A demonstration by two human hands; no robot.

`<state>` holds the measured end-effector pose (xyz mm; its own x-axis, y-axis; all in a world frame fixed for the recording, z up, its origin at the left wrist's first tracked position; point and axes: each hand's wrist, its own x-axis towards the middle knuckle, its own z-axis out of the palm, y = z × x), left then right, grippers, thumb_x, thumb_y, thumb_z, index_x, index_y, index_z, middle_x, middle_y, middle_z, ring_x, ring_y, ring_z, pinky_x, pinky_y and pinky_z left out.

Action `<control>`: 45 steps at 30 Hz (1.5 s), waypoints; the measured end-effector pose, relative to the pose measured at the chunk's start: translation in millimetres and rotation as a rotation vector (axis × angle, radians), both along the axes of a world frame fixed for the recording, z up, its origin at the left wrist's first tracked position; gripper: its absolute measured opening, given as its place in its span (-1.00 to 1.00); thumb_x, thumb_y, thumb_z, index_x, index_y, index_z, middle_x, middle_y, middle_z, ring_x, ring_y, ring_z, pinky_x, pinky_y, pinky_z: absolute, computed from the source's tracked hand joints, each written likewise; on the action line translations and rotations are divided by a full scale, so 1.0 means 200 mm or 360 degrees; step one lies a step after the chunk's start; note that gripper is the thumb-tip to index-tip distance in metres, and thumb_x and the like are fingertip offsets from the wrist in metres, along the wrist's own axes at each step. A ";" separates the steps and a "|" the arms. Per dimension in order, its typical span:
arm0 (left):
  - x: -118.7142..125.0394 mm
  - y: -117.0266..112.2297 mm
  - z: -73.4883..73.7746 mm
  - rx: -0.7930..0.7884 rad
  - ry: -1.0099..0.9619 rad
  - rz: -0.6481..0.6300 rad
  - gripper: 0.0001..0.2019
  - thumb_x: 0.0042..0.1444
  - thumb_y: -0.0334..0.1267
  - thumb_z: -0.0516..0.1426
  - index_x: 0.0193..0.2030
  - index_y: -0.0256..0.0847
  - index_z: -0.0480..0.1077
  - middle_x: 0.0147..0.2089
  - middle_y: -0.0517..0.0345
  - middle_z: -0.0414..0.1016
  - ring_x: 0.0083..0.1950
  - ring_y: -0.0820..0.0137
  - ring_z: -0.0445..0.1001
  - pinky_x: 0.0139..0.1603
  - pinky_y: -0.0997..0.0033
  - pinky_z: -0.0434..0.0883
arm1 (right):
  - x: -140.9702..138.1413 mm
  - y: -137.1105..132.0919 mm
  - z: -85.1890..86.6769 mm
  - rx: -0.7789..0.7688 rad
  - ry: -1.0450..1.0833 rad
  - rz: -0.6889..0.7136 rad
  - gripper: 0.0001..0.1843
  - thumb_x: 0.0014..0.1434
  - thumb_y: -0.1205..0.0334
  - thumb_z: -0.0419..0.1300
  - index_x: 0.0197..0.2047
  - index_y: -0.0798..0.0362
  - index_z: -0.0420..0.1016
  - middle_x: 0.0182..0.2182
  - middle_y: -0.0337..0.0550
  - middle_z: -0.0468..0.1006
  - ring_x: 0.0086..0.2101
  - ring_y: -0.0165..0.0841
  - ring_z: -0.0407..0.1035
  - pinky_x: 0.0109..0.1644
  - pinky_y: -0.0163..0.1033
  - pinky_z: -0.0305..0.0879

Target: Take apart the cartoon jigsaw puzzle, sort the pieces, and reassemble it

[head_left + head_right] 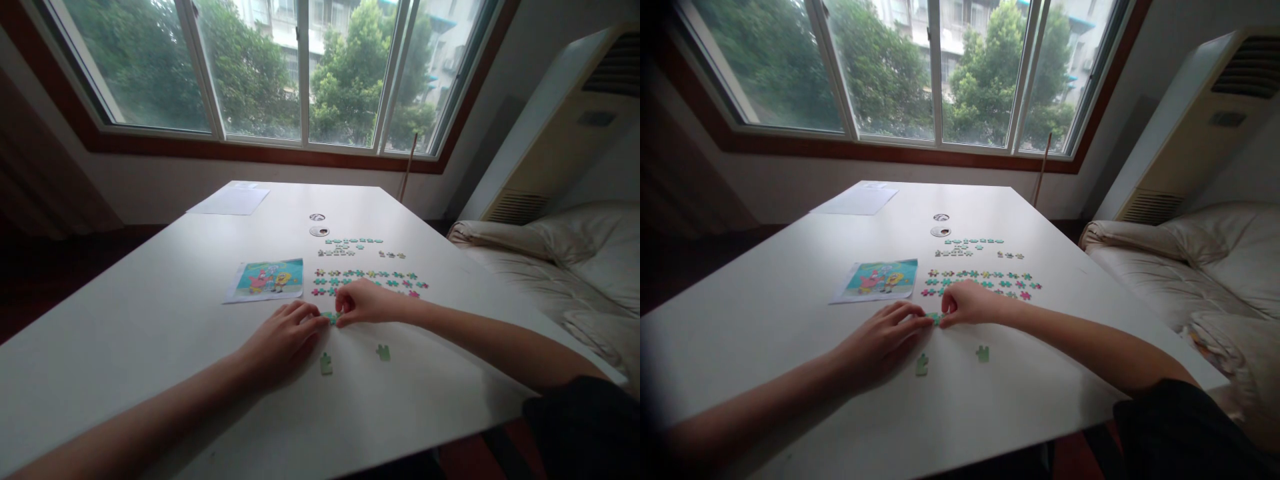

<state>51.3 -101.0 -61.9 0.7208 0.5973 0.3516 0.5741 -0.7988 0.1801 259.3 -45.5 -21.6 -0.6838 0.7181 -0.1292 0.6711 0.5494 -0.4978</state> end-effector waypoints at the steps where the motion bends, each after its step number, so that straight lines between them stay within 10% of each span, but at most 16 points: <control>1: 0.00 0.00 0.00 0.0000 0.0005 0.0001 -0.71 0.12 -0.43 -0.04 -0.01 -0.19 0.27 -0.13 -0.01 0.32 -0.12 0.27 0.26 -0.12 0.14 0.30 | 0.00 0.00 -0.01 0.0003 0.0015 0.0028 -0.76 -0.11 0.17 0.28 -0.35 0.13 0.49 -0.54 -0.27 0.42 -0.51 -0.51 0.28 -0.48 -0.44 0.11; 8: 0.00 0.00 0.00 -0.0003 0.0018 0.0001 -0.70 0.14 -0.42 -0.05 0.01 -0.19 0.25 -0.11 -0.01 0.32 -0.10 0.26 0.25 -0.10 0.14 0.29 | 0.00 0.03 -0.04 0.0053 0.0170 0.0126 -0.80 0.02 0.35 0.15 -0.24 0.10 0.49 -0.43 -0.19 0.49 -0.44 -0.49 0.34 -0.38 -0.43 0.22; 28: 0.00 0.00 0.00 -0.0001 0.0003 0.0015 -0.72 0.13 -0.41 -0.05 -0.02 -0.20 0.28 -0.14 -0.01 0.32 -0.13 0.27 0.27 -0.12 0.15 0.30 | 0.02 -0.02 -0.12 0.0450 0.0261 0.0173 -0.72 -0.06 0.06 0.26 -0.35 0.10 0.50 -0.44 -0.17 0.43 -0.46 -0.48 0.29 -0.36 -0.39 0.20; 37: -0.01 0.00 0.00 -0.0020 -0.0035 0.0041 -0.71 0.09 -0.45 -0.04 -0.05 -0.19 0.29 -0.10 -0.05 0.27 -0.11 0.26 0.28 -0.11 0.14 0.31 | 0.44 0.06 0.13 0.0108 -0.0166 0.0114 -0.80 0.06 0.17 0.12 -0.32 0.10 0.49 -0.45 -0.18 0.48 -0.45 -0.46 0.31 -0.37 -0.38 0.17; 45: 0.02 -0.01 0.01 -0.0038 0.0013 0.0068 -0.69 0.13 -0.40 -0.05 0.03 -0.21 0.21 -0.06 -0.05 0.28 -0.07 0.24 0.25 -0.05 0.11 0.26 | 0.62 0.00 0.08 -0.0085 -0.0371 0.0027 -0.71 -0.13 0.08 0.26 -0.36 0.09 0.43 -0.43 -0.20 0.43 -0.41 -0.41 0.25 -0.37 -0.36 0.13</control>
